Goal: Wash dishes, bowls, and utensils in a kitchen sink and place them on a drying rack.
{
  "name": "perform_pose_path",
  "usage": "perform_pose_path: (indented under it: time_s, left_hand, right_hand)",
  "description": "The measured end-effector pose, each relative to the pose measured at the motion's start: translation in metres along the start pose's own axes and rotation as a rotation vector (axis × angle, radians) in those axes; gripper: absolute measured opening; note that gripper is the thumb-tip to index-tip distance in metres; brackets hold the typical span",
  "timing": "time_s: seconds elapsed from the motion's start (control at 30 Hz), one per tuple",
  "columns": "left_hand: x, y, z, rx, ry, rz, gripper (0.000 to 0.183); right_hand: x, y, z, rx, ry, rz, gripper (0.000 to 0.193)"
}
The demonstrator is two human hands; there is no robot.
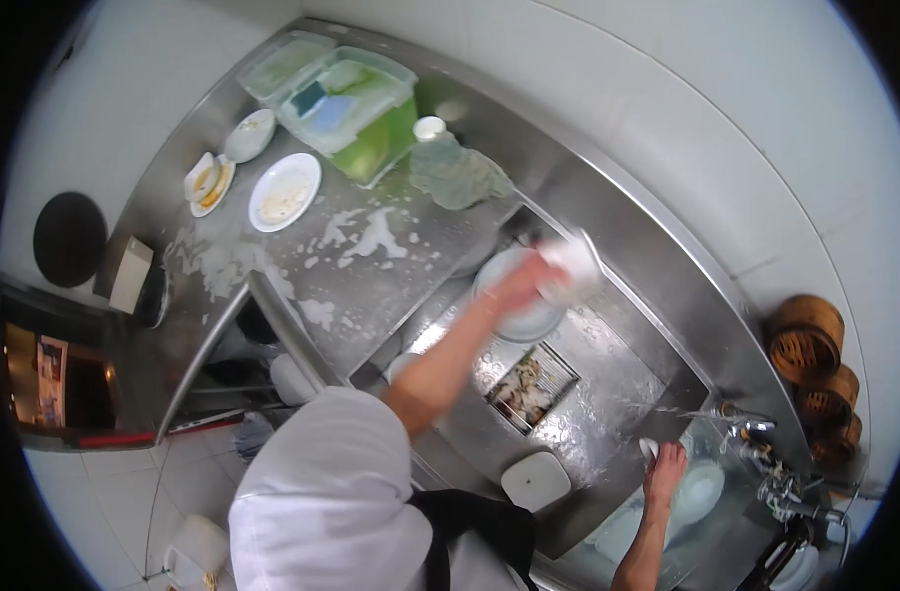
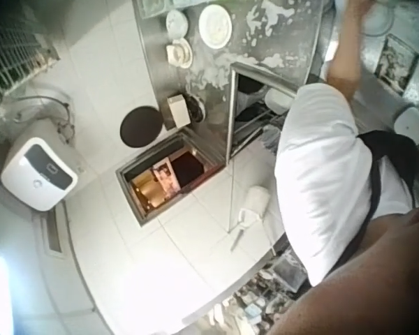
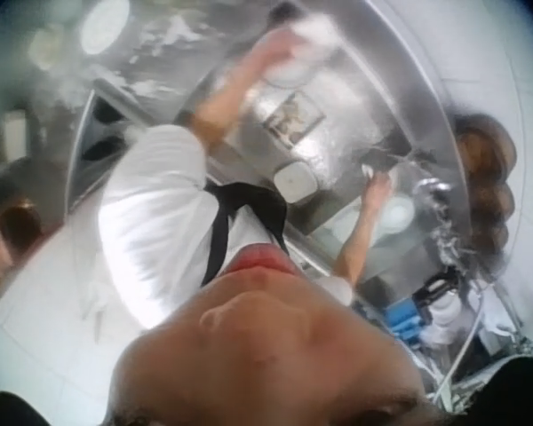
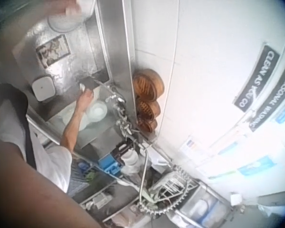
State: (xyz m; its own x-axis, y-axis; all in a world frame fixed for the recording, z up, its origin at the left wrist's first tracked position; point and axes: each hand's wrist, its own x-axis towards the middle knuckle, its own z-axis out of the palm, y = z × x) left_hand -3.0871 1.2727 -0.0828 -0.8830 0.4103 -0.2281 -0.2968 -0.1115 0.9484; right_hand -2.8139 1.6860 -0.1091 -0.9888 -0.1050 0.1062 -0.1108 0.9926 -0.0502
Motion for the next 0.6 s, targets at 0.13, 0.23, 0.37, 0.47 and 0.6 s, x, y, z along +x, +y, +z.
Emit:
perform_pose_path:
  time_s: [0.13, 0.23, 0.37, 0.47, 0.6]
  left_hand:
    - [-0.045, 0.168, -0.239, 0.774, 0.834, 0.734, 0.027]
    - [-0.053, 0.239, -0.39, 1.13, 1.066, 0.402, 0.033]
    - [-0.07, 0.233, -0.518, 1.327, 0.94, 0.187, 0.044]
    - [-0.092, 0.227, -0.501, 0.846, 0.967, 0.671, 0.046]
    - [-0.229, 0.133, -0.623, 0.922, 1.286, 0.371, 0.053]
  right_hand:
    - [0.075, -0.086, -0.006, 0.23, -0.023, 0.263, 0.016]
    - [0.202, -0.243, -0.056, 0.602, 0.149, 0.157, 0.013]
    - [0.366, -0.491, -0.119, 0.855, 0.371, -0.408, 0.018]
    - [0.486, -0.614, -0.125, 0.707, 0.544, -0.554, 0.028]
    - [0.6, -0.732, -0.034, 0.458, 0.039, -0.294, 0.041]
